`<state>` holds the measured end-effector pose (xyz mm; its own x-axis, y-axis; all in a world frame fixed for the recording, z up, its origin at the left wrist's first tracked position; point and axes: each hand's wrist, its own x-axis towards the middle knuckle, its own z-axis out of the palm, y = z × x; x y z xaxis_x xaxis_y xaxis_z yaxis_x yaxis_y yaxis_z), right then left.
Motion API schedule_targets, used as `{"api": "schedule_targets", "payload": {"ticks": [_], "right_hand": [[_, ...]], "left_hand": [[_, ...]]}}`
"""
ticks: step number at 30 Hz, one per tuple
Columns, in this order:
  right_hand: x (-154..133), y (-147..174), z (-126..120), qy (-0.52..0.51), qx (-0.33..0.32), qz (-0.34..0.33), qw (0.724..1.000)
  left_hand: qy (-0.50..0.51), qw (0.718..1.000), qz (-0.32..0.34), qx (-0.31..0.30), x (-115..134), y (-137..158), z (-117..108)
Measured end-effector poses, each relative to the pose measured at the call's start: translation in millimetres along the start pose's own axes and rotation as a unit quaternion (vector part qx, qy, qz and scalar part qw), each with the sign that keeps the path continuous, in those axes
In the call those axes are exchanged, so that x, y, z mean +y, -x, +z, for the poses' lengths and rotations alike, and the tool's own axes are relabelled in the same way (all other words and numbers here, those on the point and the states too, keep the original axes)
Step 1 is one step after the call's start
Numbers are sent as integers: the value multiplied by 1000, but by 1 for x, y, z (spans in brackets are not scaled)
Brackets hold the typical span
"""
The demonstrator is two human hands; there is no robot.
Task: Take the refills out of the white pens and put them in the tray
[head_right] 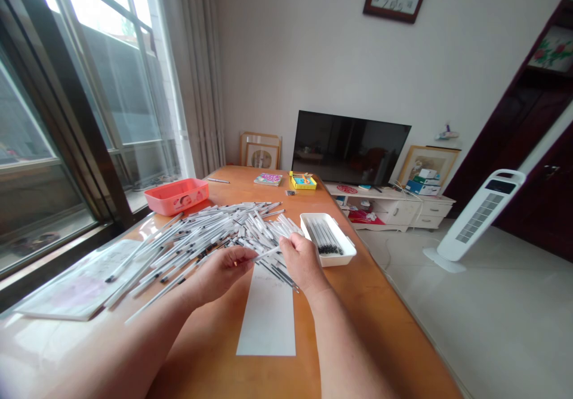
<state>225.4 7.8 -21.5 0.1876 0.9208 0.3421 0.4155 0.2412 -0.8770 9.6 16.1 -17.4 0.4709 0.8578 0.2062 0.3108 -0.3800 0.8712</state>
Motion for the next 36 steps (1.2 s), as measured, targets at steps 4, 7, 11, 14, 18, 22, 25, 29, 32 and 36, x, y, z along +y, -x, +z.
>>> {"api": "schedule_targets", "payload": {"ticks": [4, 7, 11, 14, 18, 22, 25, 29, 32, 36], "right_hand": [[2, -2, 0, 10, -4, 16, 1000], [-2, -1, -1, 20, -11, -4, 1000], [-8, 2, -1, 19, -18, -35, 999], [-10, 4, 0, 17, -2, -38, 999], [-12, 6, 3, 14, -9, -53, 998], [-9, 5, 5, -1, -21, -31, 999], [-4, 4, 8, -21, -27, 8, 999], [-2, 3, 8, -53, -35, 49, 997], [-6, 3, 7, -104, -28, 54, 993], [-11, 4, 5, -148, -61, 56, 986]], "left_hand": [[-9, 1000, 12, -4, -3, 0, 1], [4, 1000, -3, -11, -2, 0, 0], [27, 999, -25, -13, 4, 1, -1], [44, 997, -49, -35, 7, 3, -1], [37, 994, -84, -57, 6, 5, 0], [16, 998, -45, -40, 5, 3, 2], [-20, 1000, -11, 4, 6, 1, 4], [-24, 1000, -8, 9, 7, 0, 4], [-7, 1000, -21, 2, 7, 1, 3], [32, 999, -26, 4, 6, 1, 1]]}}
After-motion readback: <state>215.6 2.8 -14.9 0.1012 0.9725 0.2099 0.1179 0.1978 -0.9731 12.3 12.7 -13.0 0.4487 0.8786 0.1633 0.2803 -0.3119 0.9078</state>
